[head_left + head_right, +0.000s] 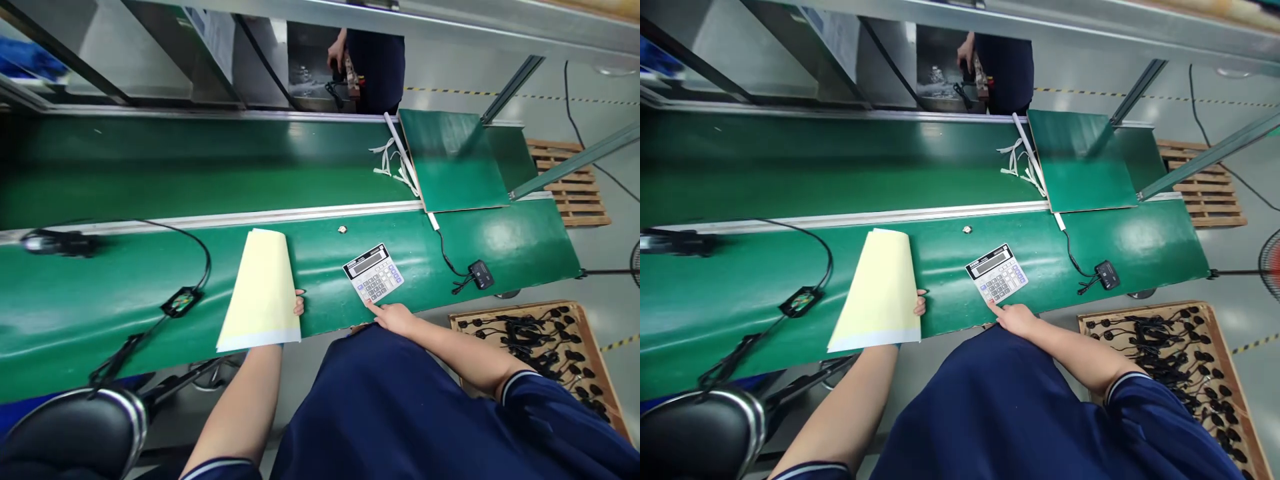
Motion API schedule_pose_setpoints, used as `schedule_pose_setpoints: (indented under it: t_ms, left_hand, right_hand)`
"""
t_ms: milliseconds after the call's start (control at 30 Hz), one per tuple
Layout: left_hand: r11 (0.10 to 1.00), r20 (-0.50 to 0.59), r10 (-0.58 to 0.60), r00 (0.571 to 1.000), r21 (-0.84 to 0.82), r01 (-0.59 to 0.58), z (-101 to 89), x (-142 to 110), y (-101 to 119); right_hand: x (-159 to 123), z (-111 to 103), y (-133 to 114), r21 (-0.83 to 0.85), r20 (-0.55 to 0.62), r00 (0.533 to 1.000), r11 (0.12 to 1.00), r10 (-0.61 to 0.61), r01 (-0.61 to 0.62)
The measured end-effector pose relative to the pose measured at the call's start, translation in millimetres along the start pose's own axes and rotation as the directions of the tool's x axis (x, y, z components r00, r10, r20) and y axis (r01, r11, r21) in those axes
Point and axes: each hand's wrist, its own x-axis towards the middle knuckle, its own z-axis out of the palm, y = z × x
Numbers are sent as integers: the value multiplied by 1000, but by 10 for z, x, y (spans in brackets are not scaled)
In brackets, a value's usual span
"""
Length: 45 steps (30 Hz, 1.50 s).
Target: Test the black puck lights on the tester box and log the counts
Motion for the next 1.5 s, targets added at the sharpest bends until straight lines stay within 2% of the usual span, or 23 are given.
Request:
schedule_pose_setpoints:
  t_ms: [167,233,300,367,467,633,833,1033,1200,1367,1500]
  left_hand:
    - [992,49,106,993,68,-110,34,-32,-12]
    - [991,32,110,993,78,-112,93,-49,-17]
    - [991,-1,108,994,84,-107,150,-63,-15]
    - [991,-45,97,994,95,-93,194,-69,-11]
    - [990,-124,92,988,120,-77,234,-61,-10]
    - [982,-158,130,979,155,-105,224,-38,-38]
    - [977,-175,133,976,190,-99,147,-2,-53]
    - [979,-187,97,977,197,-60,24,58,-58]
    - [982,-196,69,978,188,-32,23,56,-44]
    - [974,-191,120,974,214,-77,74,29,-46]
    - [979,-184,99,978,196,-62,80,30,-36]
  right_hand:
    - [-53,-1,-32,-29,8,1000,999,19,-19]
    - [-87,-9,0,-11,-35,999,1000,20,-21]
    - [-118,-13,44,31,-132,990,998,53,-50]
    - [-137,-14,89,89,-280,954,992,107,-85]
    - [-134,-19,130,155,-470,872,985,140,-75]
    - [-101,-31,121,145,-587,796,986,150,-79]
    - [-39,-33,131,129,-633,762,989,137,-70]
    - [5,-31,177,144,-639,756,987,145,-67]
    - [-9,0,194,157,-647,745,984,163,-78]
    - [-38,1,154,114,-641,765,993,67,9]
    - [-71,-62,147,141,-613,784,990,101,-17]
